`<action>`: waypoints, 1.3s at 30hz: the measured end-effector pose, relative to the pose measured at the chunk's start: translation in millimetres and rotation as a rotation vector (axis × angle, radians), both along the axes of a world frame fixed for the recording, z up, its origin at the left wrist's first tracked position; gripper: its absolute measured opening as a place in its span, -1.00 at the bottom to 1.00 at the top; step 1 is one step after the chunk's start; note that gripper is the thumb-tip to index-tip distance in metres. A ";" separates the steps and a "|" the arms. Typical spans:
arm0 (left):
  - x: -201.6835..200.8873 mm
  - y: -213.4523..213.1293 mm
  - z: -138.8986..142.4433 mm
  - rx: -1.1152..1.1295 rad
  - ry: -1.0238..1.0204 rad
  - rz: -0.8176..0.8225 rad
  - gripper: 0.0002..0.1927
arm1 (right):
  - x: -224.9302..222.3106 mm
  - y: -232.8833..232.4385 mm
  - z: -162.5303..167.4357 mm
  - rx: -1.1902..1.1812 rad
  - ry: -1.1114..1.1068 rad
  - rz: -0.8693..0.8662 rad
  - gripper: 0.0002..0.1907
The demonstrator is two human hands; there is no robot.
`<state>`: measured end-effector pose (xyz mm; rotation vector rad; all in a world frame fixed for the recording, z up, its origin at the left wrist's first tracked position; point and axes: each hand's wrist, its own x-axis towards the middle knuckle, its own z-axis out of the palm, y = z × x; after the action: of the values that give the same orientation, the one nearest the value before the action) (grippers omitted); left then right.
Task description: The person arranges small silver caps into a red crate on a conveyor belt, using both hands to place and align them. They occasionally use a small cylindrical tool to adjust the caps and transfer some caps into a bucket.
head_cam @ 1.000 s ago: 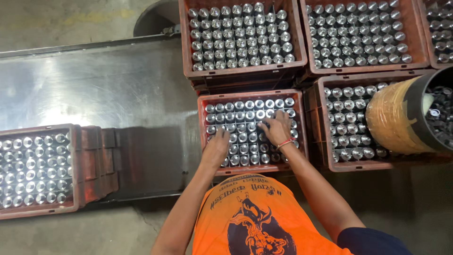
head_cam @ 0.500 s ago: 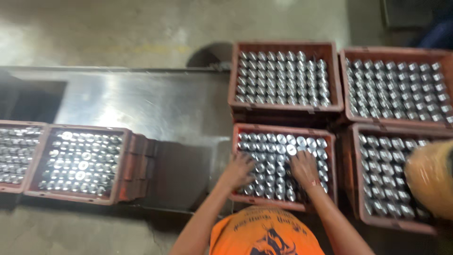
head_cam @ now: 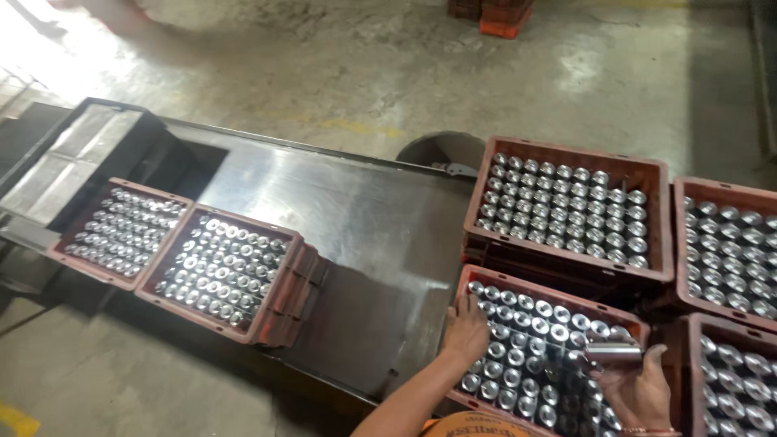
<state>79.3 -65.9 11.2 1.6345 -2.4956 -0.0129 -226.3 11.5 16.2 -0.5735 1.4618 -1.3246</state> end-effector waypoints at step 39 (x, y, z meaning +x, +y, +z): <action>17.5 -1.0 -6.2 0.176 0.312 -0.237 -0.82 | 61.3 30.1 -31.4 0.036 1.531 0.438 -0.52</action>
<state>96.9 -66.9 5.0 1.2640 -2.4775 -0.4879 -165.0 41.5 -15.2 -1.9958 2.2555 -0.3336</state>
